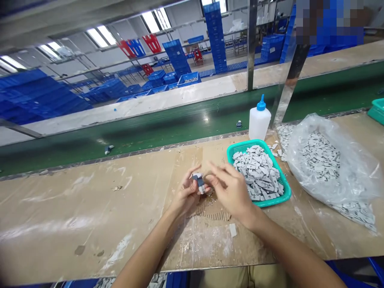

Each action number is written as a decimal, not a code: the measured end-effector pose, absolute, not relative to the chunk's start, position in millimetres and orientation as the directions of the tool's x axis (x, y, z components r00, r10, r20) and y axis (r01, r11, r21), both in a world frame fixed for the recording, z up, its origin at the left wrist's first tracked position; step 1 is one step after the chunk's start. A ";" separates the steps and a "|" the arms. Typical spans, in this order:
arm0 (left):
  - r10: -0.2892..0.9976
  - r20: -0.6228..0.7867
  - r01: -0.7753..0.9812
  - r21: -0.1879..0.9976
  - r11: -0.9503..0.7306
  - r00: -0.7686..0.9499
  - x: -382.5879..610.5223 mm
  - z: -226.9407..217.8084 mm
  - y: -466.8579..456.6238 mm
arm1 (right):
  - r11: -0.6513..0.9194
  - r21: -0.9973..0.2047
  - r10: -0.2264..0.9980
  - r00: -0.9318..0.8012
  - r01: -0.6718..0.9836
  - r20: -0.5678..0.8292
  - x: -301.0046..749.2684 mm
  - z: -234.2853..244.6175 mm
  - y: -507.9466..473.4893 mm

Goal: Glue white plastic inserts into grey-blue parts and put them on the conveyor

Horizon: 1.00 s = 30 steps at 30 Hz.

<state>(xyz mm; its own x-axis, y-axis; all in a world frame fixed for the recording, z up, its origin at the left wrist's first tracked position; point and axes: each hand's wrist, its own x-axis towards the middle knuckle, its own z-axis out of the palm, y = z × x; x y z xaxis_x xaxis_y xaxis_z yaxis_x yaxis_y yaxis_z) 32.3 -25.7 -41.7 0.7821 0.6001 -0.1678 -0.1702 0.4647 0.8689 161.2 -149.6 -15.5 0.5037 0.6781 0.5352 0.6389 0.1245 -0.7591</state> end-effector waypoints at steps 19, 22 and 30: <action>0.755 -0.202 0.003 0.967 0.256 0.624 46.0 -32.6 28.2 | -0.482 -0.482 0.847 0.530 0.732 -0.043 253.6 -16.7 -191.9; 0.844 -0.027 0.145 0.988 -0.061 0.536 68.9 -29.4 65.2 | -0.478 -0.462 0.851 0.525 0.747 -0.033 246.0 -15.2 -182.9; 0.968 0.139 0.673 0.698 -0.245 0.209 135.2 -35.4 162.8 | -0.621 -0.261 0.775 0.629 0.739 -0.062 228.4 -10.9 -166.0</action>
